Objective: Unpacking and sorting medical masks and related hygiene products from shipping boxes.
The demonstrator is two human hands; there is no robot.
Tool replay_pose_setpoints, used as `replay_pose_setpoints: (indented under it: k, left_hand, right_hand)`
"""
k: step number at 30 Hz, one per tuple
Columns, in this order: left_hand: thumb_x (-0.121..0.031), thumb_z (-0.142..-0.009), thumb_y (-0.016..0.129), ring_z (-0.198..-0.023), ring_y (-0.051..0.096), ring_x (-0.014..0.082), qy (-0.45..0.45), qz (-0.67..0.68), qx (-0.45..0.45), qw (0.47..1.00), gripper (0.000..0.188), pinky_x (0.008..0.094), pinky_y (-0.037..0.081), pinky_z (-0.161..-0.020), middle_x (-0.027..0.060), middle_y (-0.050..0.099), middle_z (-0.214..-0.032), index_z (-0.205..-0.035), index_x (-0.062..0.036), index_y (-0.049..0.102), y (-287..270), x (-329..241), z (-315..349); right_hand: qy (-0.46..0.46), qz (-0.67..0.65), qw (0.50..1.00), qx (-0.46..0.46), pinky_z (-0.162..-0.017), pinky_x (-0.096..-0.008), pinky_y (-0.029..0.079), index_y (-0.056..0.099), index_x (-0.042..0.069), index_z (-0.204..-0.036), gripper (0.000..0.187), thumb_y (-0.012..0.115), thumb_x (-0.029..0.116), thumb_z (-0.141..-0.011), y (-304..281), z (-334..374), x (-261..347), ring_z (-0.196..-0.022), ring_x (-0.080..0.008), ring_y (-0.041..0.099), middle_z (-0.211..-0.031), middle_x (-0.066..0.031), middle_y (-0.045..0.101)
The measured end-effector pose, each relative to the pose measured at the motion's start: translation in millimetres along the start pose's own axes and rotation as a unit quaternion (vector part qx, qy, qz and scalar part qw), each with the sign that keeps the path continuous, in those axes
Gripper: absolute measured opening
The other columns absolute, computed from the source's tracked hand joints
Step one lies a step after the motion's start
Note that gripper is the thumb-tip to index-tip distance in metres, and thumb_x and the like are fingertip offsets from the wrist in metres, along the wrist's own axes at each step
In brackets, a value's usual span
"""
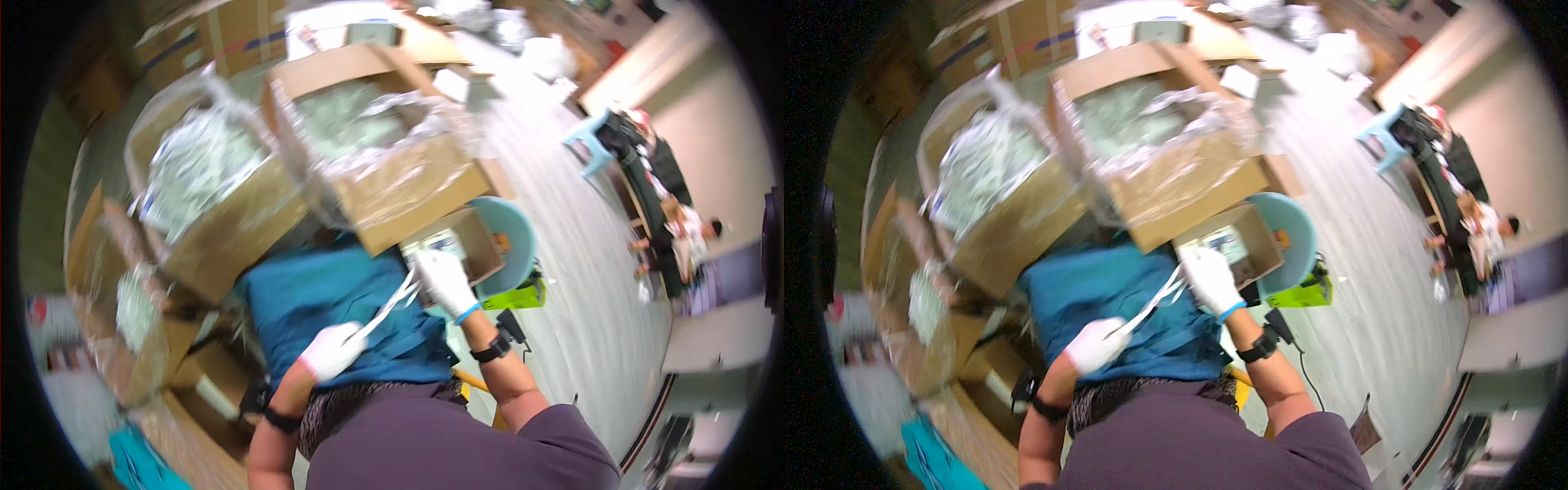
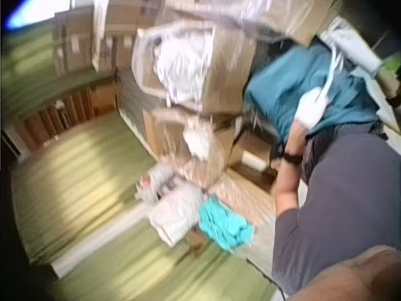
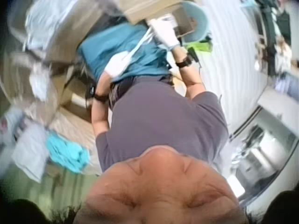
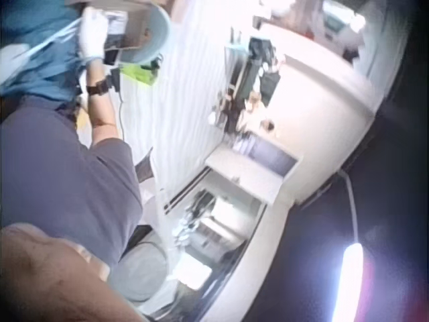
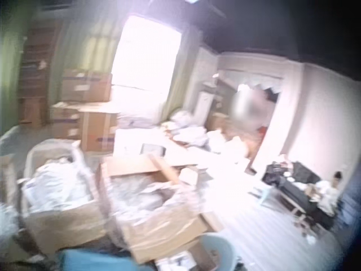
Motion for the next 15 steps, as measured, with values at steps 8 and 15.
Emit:
replay_pose_setpoints:
  k: [8, 15]
  left_hand:
    - [-0.018, -0.09, 0.051, -0.054, 0.051, 0.0141, -0.141, -0.001, -0.102, 0.985, 0.026, 0.0329, 0.041, -0.052, 0.0087, 0.054, -0.058, -0.075, 0.0017, 0.061, -20.4, 35.2, 23.8]
    - [-0.014, -0.097, 0.046, -0.051, 0.045, 0.0052, -0.055, 0.047, -0.076, 0.995, 0.028, 0.0244, 0.033, -0.044, -0.0011, 0.054, -0.062, -0.076, -0.0023, 0.06, -8.5, 6.9, 37.3]
  right_hand:
    - [-0.005, -0.065, 0.995, -0.076, -0.088, -0.0381, 0.051, 0.062, 0.009, -0.116, 0.028, 0.059, 0.022, -0.091, -25.5, 27.5, 48.0, -0.101, -0.0291, 0.064, -0.105, -0.0137, 0.066]
    - [0.045, -0.2, 0.9, 0.386, -0.072, -0.0388, 0.052, 0.063, 0.001, -0.095, 0.05, 0.045, 0.048, -0.097, 91.6, 72.4, 109.3, -0.077, -0.0272, 0.067, -0.082, -0.0142, 0.067]
Point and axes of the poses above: each hand's wrist, its own z-axis away from the middle knuckle, its own y-axis out of the palm, x = y × z, the point moved 7 cm from there along -z, towards the middle knuckle
